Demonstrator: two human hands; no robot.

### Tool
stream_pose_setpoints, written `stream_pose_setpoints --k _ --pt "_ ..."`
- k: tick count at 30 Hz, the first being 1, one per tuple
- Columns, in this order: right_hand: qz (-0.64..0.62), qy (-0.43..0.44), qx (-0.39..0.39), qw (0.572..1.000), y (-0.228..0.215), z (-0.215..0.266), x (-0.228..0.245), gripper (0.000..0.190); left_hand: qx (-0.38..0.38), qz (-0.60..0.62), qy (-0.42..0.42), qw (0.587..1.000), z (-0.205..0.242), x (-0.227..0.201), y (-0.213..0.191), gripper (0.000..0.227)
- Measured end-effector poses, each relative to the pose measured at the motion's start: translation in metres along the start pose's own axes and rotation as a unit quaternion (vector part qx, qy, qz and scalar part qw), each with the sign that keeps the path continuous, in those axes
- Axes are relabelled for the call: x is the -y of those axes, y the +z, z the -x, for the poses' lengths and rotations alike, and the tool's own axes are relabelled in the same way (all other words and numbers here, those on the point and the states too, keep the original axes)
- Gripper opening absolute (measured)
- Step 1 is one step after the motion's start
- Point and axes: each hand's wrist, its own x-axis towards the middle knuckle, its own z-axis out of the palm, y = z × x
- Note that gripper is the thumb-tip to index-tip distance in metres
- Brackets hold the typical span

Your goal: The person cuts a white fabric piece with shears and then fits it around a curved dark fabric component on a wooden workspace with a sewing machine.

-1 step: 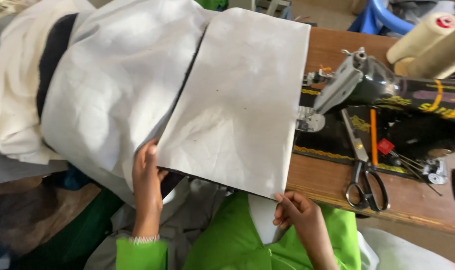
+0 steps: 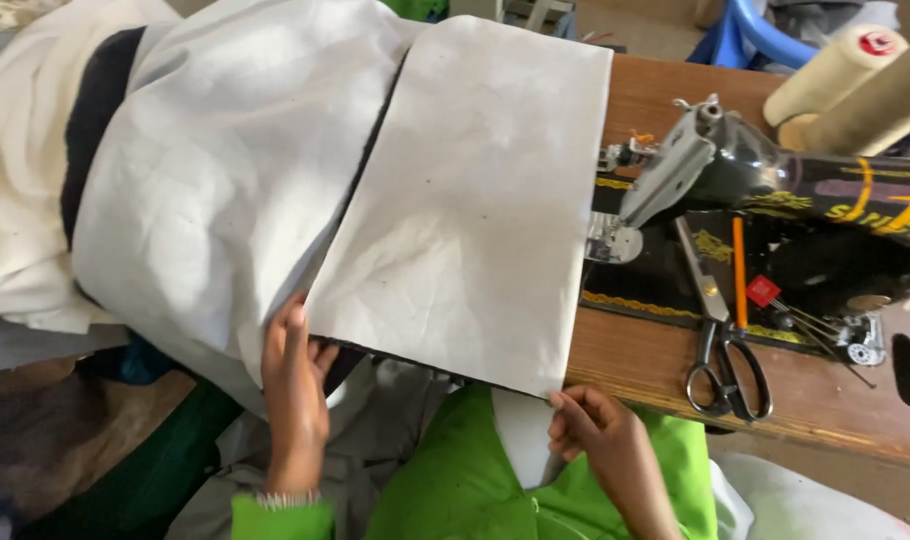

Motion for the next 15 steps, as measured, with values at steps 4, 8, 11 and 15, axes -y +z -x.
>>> stream_pose_setpoints --k 4,8,11,15 --pt "0.366 -0.175 -0.226 0.886 -0.088 -0.01 -0.028 0.025 -0.001 0.261 -0.027 0.965 0.046 0.02 0.012 0.086" --pt "0.525 -0.325 -0.34 0.71 -0.15 -0.033 -0.038 0.046 -0.05 0.247 -0.098 0.963 0.069 0.02 0.026 0.047" --pt "0.593 -0.234 -0.28 0.717 -0.14 -0.034 -0.018 0.061 0.016 0.245 -0.038 0.969 0.069 0.096 0.041 0.025" --pt "0.593 -0.189 -0.275 0.733 -0.123 -0.031 0.01 0.051 0.244 0.161 -0.016 0.956 0.093 0.067 0.09 0.034"
